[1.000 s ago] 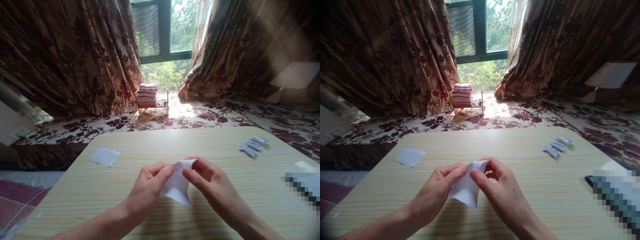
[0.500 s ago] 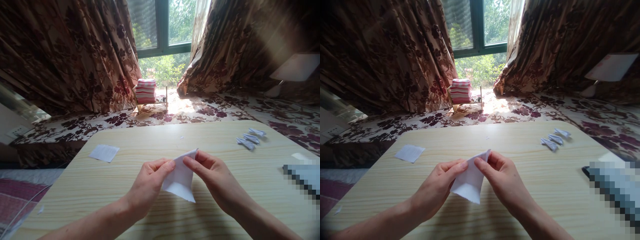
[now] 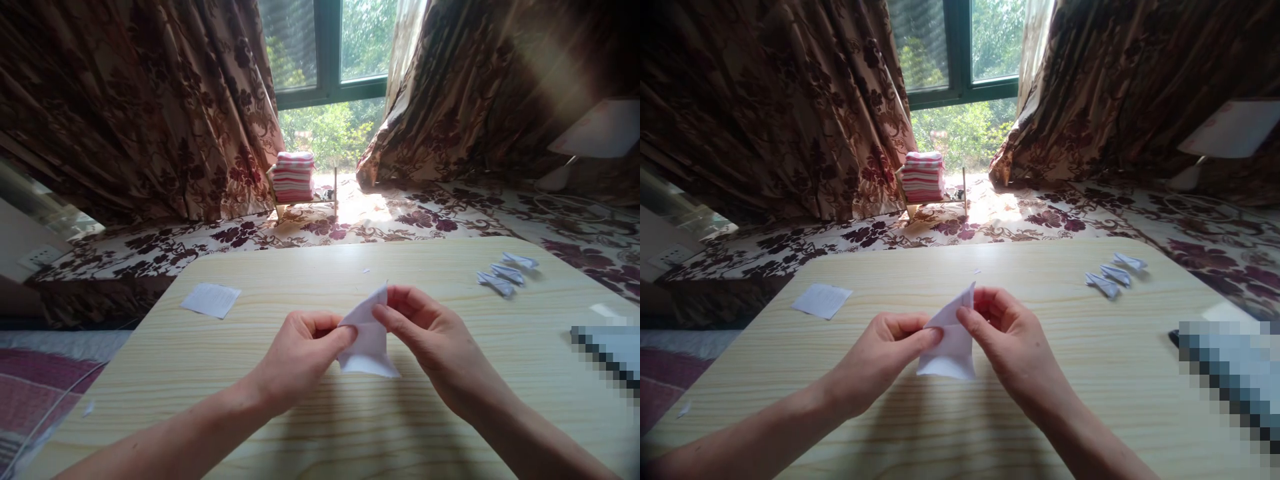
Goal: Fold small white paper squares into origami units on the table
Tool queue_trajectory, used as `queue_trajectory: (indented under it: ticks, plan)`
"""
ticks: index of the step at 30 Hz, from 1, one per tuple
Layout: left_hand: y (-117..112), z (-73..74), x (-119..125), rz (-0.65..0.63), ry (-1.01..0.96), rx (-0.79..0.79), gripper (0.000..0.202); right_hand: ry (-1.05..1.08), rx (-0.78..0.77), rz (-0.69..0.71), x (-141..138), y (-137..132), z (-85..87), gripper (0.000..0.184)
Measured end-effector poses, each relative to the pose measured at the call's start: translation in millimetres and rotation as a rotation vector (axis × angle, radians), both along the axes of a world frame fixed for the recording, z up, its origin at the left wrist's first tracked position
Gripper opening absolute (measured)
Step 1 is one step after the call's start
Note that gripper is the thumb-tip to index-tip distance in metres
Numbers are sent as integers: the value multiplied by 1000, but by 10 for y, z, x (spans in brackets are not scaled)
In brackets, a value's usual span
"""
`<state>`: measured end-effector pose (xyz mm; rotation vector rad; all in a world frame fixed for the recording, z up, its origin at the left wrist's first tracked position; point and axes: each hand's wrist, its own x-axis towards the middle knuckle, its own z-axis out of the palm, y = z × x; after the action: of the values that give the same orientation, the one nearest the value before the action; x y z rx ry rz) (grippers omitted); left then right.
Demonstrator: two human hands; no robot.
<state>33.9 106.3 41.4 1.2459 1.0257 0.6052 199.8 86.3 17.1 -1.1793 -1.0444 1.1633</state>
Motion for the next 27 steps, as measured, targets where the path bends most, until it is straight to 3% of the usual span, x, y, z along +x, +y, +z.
queue_trajectory:
  ticks: [3, 9, 27]
  plan:
    - [8, -11, -1, 20, -31, -16, 23, 31, 75, -113, 5, 8, -46, 35]
    - [11, -28, -9, 36, -82, -35, 22, -122, 61, -18, 9, -34, -52, 24]
    - [2, -71, -1, 67, -103, -62, 23, -230, 169, -21, 16, -39, -58, 15]
